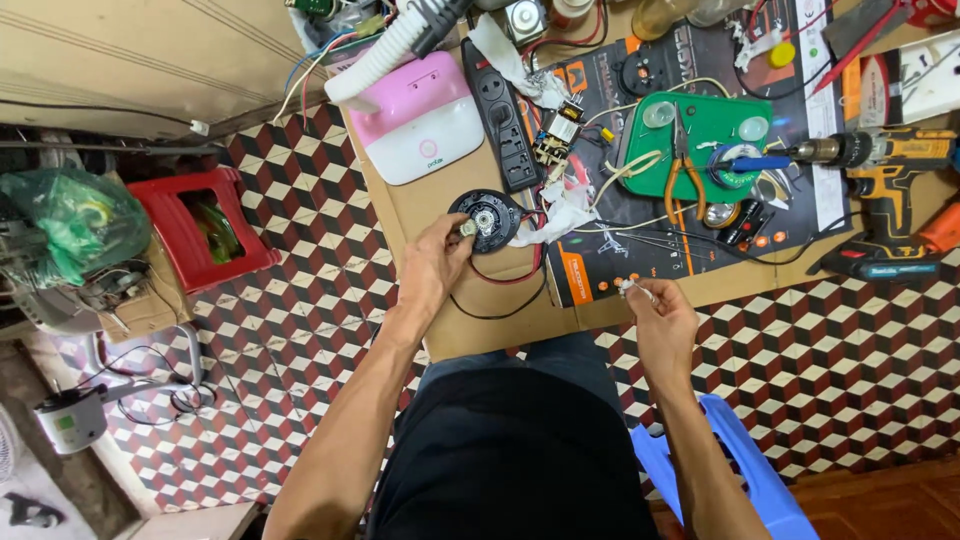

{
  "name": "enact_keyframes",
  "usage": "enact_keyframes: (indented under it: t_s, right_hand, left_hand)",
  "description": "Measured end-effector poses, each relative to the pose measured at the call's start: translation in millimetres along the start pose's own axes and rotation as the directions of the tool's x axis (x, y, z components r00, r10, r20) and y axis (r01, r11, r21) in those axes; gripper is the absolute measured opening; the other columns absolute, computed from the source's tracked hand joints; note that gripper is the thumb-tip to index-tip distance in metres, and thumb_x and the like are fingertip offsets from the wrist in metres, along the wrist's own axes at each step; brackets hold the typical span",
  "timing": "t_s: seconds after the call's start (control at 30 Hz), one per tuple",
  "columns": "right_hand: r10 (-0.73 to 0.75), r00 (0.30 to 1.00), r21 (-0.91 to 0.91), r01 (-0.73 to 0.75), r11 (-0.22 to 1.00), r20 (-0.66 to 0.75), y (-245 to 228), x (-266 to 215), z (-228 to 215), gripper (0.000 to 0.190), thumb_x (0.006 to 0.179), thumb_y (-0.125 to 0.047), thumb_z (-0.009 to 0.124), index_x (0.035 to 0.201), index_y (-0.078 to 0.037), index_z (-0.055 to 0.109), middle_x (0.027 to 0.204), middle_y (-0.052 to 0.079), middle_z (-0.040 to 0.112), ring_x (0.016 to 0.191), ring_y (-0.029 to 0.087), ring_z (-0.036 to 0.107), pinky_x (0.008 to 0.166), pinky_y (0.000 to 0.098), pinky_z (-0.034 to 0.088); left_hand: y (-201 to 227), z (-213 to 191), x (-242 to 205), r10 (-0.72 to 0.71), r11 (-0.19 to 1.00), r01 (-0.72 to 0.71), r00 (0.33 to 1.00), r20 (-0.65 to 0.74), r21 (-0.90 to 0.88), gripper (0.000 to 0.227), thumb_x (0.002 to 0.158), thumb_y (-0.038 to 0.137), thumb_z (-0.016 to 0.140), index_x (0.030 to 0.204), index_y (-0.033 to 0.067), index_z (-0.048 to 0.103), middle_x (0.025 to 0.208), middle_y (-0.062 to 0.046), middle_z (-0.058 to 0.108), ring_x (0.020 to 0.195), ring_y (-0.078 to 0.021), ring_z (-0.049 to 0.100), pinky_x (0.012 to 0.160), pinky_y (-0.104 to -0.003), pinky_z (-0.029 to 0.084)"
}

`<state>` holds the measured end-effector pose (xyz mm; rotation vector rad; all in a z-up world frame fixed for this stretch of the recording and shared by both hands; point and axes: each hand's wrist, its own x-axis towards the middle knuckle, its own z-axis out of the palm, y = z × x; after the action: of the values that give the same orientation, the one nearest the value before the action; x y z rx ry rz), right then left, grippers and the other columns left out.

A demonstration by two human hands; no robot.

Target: Disassembling and repairing a small electronic motor component on a workbench using tools.

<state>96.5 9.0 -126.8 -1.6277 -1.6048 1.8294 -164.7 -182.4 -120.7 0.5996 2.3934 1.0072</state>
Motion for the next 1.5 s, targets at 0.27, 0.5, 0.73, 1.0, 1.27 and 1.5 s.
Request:
enact_keyframes:
  t_s: [0.27,0.5,0.73,1.0,1.27,1.5]
  right_hand:
    - [0.295,0.913,0.561,-0.406,0.722,0.281,11.5,47.0,11.3,0.011,0.089,-0.008,0.069,0.098,-0.004,0.065,0.095,0.006,0.07,0.086,0.016,0.067,0.081,0.0322,0.055]
    - [0.299,0.916,0.553,-0.401,0.73,0.269,27.8,53.2,15.6,0.012,0.09,-0.008,0.071,0.099,-0.004,0.065,0.093,0.006,0.068,0.087,0.019,0.067,0.082,0.0328,0.054]
    - [0.296,0.916,0.54,-0.399,0.741,0.27,33.8,51.6,3.4,0.012,0.091,-0.011,0.071,0.1,-0.006,0.065,0.094,0.006,0.069,0.086,0.019,0.068,0.078,0.0319,0.053]
    - [0.315,0.912,0.532,-0.409,0.742,0.263,38.0,47.6,0.7,0.014,0.093,-0.013,0.07,0.103,-0.004,0.065,0.097,0.006,0.07,0.09,0.02,0.07,0.077,0.0308,0.052]
    - [0.288,0.916,0.543,-0.397,0.74,0.278,36.8,47.8,3.2,0.014,0.093,-0.011,0.069,0.104,-0.004,0.063,0.1,0.007,0.07,0.09,0.019,0.068,0.079,0.0312,0.052]
    - [0.303,0.918,0.529,-0.396,0.75,0.258,28.8,46.9,6.7,0.015,0.093,-0.011,0.068,0.105,-0.003,0.064,0.1,0.007,0.07,0.087,0.019,0.068,0.078,0.0306,0.053]
  left_hand:
    - [16.9,2.1,-0.7,-0.044,0.989,0.04,0.999,0.026,0.141,0.029,0.089,0.02,0.077,0.116,0.0103,0.073,0.105,-0.012,0.068,0.085,-0.0282,0.07,0.078,-0.04,0.055]
    - [7.0,11.4,-1.0,-0.075,0.975,0.075,0.997,-0.006,0.207,0.029,0.087,0.025,0.078,0.113,0.0119,0.075,0.098,-0.011,0.067,0.084,-0.0286,0.069,0.074,-0.04,0.053]
    - [1.4,14.5,3.1,-0.137,0.964,0.126,0.99,0.03,0.234,0.028,0.088,0.026,0.078,0.112,0.0117,0.075,0.093,-0.011,0.066,0.082,-0.0275,0.067,0.074,-0.04,0.053]
    - [0.0,18.0,5.6,-0.14,0.958,0.129,0.99,0.022,0.256,0.031,0.084,0.029,0.082,0.108,0.0101,0.076,0.094,-0.01,0.068,0.085,-0.0268,0.067,0.072,-0.04,0.052]
    - [10.2,13.9,23.2,-0.231,0.929,0.195,0.97,0.08,0.316,0.039,0.077,0.037,0.086,0.101,0.0085,0.075,0.092,-0.012,0.071,0.084,-0.0283,0.07,0.074,-0.041,0.054]
    - [18.3,20.2,25.4,-0.241,0.822,0.124,0.96,0.143,0.555,0.04,0.077,0.044,0.085,0.087,0.0072,0.074,0.088,-0.014,0.074,0.083,-0.0344,0.071,0.07,-0.047,0.054]
